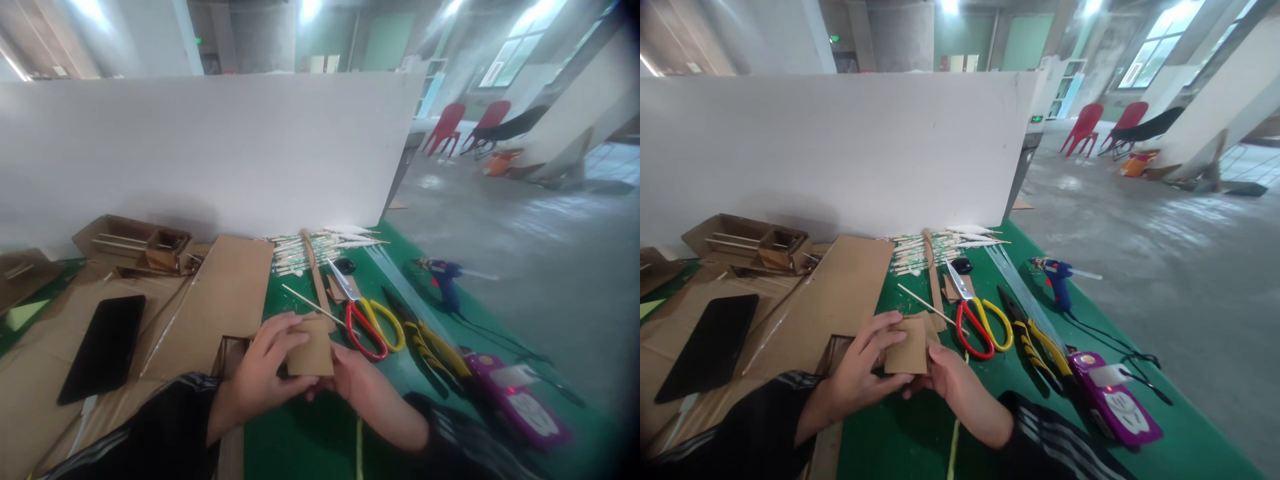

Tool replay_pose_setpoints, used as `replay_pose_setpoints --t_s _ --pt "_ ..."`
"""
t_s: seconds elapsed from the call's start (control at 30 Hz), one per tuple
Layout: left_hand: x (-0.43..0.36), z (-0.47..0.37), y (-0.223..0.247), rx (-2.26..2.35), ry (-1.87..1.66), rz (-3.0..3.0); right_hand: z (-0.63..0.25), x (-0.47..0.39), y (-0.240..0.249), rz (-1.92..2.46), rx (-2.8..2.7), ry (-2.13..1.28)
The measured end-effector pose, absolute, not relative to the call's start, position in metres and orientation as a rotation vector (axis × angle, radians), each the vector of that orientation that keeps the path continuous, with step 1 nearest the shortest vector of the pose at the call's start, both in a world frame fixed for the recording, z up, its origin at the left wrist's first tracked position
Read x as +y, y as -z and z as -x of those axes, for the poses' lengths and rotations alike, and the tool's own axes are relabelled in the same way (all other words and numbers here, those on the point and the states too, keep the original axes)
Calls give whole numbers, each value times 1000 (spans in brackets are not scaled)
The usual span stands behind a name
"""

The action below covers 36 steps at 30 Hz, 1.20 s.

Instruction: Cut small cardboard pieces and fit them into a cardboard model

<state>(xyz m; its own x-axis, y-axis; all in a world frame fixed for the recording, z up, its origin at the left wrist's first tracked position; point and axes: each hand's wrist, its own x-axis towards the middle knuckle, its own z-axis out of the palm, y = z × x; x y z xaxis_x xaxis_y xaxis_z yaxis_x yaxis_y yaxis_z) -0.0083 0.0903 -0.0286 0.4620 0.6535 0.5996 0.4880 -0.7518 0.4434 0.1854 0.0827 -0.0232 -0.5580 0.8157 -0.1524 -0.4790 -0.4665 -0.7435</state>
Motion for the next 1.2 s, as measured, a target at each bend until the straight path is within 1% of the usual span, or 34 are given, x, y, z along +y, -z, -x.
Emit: replay_pose_setpoints --t_s 0.4,0.7,0.8,1.0,1.2 --pt "90 10 35 896 -1275 -2232 -177 70 24 401 -857 -2113" --pt "89 8 36 726 -1320 -2212 -177 73 21 467 -876 -2070" --pt "90 6 34 755 -1342 -2205 -177 75 20 548 -986 -1984" --pt "89 6 33 824 -1375 -2395 -178 75 21 812 -1157 -1722" --pt "87 10 39 713 -1338 -2189 -183 73 7 1107 -1480 -1384"
